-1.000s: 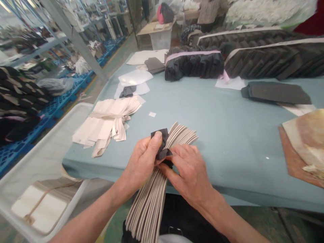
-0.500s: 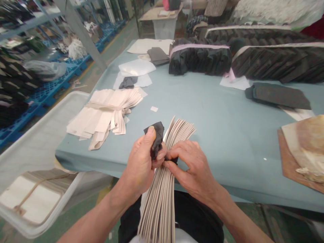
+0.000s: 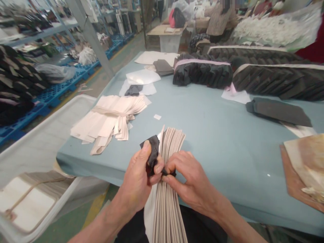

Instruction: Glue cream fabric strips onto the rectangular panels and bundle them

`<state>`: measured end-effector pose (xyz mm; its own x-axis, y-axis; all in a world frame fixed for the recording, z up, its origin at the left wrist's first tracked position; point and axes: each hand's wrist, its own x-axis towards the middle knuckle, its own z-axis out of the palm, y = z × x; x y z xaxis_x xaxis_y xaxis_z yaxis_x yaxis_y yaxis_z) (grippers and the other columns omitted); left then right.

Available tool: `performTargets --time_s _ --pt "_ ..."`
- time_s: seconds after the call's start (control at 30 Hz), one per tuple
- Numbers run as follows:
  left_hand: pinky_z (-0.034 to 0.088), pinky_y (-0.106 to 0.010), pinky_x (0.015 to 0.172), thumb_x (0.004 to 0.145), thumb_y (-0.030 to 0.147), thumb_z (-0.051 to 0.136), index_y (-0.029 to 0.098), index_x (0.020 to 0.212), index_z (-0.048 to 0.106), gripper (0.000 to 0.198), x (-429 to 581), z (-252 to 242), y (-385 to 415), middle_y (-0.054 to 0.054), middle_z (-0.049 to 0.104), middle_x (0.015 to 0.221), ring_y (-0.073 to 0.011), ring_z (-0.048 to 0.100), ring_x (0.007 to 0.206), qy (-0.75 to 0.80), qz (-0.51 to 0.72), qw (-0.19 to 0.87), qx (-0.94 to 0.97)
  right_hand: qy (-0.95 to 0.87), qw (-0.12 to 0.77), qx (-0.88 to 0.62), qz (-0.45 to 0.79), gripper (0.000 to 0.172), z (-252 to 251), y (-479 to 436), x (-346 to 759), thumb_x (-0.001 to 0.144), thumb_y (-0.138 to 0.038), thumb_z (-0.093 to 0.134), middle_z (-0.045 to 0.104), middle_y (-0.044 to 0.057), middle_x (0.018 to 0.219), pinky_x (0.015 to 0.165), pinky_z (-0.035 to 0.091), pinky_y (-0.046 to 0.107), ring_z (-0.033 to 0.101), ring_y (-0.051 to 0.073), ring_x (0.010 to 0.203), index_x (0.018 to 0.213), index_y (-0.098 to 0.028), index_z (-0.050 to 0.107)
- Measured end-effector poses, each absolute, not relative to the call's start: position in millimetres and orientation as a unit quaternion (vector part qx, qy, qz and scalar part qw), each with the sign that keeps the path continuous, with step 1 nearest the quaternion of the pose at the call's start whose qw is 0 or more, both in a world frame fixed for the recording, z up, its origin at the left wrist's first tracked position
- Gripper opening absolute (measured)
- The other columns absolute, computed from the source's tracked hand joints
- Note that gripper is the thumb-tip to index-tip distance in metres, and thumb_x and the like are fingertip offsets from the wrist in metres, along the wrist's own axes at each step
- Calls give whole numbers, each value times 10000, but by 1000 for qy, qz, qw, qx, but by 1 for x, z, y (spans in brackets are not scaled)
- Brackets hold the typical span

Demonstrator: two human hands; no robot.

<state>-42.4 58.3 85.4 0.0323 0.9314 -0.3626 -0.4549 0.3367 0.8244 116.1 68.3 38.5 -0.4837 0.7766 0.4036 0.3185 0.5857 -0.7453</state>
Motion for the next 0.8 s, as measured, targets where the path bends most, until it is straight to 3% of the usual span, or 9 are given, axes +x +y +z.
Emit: performTargets --time_s 0.17,0.37,0.6,0.67,0.8 --pt "309 -210 488 938 672 660 178 683 564 564 -52 88 58 20 510 586 -86 400 523 475 486 649 341 -783 404 -358 309 293 37 66 107 1048 -190 595 573 -29 766 722 367 320 503 156 763 781 -221 481" --pt "324 -224 506 957 719 599 174 873 693 559 -60 90 66 4 574 605 -111 429 550 497 458 622 395 -675 451 -408 418 234 41 57 102 1040 -278 595 702 5 785 678 494 281 629 149 714 816 -213 626" --pt "407 -254 632 1018 648 552 196 823 674 507 -70 85 69 3 590 697 -130 504 655 515 459 549 472 -579 442 -442 524 367 57 54 92 1024 -315 576 636 -40 544 421 360 194 440 70 416 673 -210 599" --pt "414 -262 658 1036 585 557 196 767 636 479 -72 89 71 7 560 701 -134 492 671 512 459 521 506 -583 447 -448 510 318 59 54 91 1041 -319 550 638 -49 541 410 370 185 439 67 394 758 -208 644" --pt "412 -262 643 1040 430 565 191 681 580 432 -71 103 79 8 525 708 -130 463 651 491 457 492 555 -667 431 -405 453 214 64 56 95 1040 -239 534 676 -66 608 472 443 173 515 73 427 1159 -194 705"
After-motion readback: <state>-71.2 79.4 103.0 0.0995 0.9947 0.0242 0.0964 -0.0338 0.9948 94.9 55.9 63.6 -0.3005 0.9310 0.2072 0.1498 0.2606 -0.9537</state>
